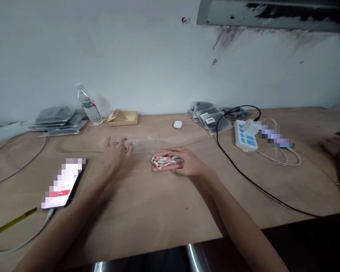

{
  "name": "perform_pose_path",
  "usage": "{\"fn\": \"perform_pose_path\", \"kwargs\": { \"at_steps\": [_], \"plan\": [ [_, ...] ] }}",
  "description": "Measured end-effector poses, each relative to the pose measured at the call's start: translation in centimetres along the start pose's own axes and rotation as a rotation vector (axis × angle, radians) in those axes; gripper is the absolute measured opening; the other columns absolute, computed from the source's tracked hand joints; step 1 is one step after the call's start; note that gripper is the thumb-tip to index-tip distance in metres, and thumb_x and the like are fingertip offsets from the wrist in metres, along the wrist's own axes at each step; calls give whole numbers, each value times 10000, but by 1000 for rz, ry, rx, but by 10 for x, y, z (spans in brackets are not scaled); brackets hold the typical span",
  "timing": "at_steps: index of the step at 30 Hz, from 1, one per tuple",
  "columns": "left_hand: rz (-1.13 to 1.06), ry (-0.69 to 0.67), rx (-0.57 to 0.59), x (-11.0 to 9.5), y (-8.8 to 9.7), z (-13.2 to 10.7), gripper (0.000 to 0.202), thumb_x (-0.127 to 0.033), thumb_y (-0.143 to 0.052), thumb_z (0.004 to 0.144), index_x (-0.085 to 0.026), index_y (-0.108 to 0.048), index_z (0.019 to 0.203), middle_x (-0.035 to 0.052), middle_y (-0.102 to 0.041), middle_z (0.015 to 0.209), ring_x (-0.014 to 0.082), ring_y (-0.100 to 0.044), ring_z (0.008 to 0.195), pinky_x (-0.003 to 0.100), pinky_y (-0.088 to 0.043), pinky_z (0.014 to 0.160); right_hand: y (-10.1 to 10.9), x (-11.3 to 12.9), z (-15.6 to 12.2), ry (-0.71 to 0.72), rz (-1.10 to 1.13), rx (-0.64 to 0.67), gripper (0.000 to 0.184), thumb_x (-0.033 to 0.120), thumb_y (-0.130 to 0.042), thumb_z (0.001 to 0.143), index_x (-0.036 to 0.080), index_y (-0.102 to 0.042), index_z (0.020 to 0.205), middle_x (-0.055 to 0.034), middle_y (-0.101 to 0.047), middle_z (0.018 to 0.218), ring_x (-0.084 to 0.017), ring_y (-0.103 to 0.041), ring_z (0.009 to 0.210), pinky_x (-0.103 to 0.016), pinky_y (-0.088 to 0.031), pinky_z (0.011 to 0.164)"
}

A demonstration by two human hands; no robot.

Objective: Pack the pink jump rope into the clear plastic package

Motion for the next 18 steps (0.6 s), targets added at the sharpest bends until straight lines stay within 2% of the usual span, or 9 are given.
{"fn": "perform_pose_path", "kwargs": {
  "at_steps": [1,3,5,7,9,11,15,18],
  "plan": [
    [-2,9,-15,2,2,1,411,-444,-412,983,-174,-643,1188,81,-760,833,291,-721,969,587,-290,1170,2,-4,-2,-14,12,-11,617,322,-735,776,332,-591,1375,-43,-634,1373,-331,-565,1273,-511,-402,1096],
    [-30,-44,27,0,-2,2,448,-449,-419,971,-160,-618,1249,138,-741,1110,312,-655,1155,544,-358,1140,4,-13,-4,-53,-4,-41,671,347,-774,728,287,-590,1371,-73,-627,1374,-361,-526,1314,-544,-375,1116],
    [-29,-122,142,-5,-13,2,547,-470,-416,969,-130,-540,1378,179,-564,1447,341,-483,1383,516,-360,1149,2,-22,-5,-114,-53,-70,805,393,-830,661,222,-562,1400,-127,-580,1428,-415,-426,1398,-598,-316,1151],
    [17,-166,293,-7,-26,-1,634,-496,-391,984,-116,-434,1490,179,-377,1600,368,-307,1496,546,-291,1187,-1,-30,-6,-144,-81,-76,919,438,-865,620,175,-528,1434,-166,-534,1473,-438,-357,1443,-620,-268,1180],
    [64,-180,420,-5,-34,-5,653,-511,-347,1006,-132,-381,1537,171,-313,1634,383,-247,1518,590,-233,1197,-5,-34,-7,-119,-59,-68,933,468,-864,635,171,-515,1448,-170,-525,1483,-413,-366,1449,-599,-262,1198],
    [76,-223,485,-5,-35,-9,644,-517,-310,1019,-152,-382,1545,158,-307,1638,377,-249,1518,594,-219,1199,-7,-36,-7,-74,-12,-79,896,484,-853,663,183,-526,1441,-167,-528,1481,-383,-386,1446,-574,-285,1199],
    [30,-370,493,-10,-29,-15,641,-531,-275,1026,-186,-366,1559,117,-322,1639,339,-260,1521,568,-199,1218,-9,-39,-7,-40,80,-126,860,476,-861,667,191,-556,1419,-178,-525,1484,-376,-416,1433,-559,-363,1155],
    [3,-417,493,-13,-27,-17,635,-533,-274,1028,-203,-356,1565,103,-312,1645,326,-251,1526,567,-186,1224,-10,-39,-5,-24,113,-150,847,479,-862,674,216,-557,1419,-166,-528,1485,-374,-419,1430,-565,-368,1148]
  ]
}}
Point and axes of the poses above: each hand's wrist, its own z-axis towards the middle knuckle, its own y-axis out of the back of the hand, x = y × z, the point moved 6 cm from there along z, towards the middle knuckle
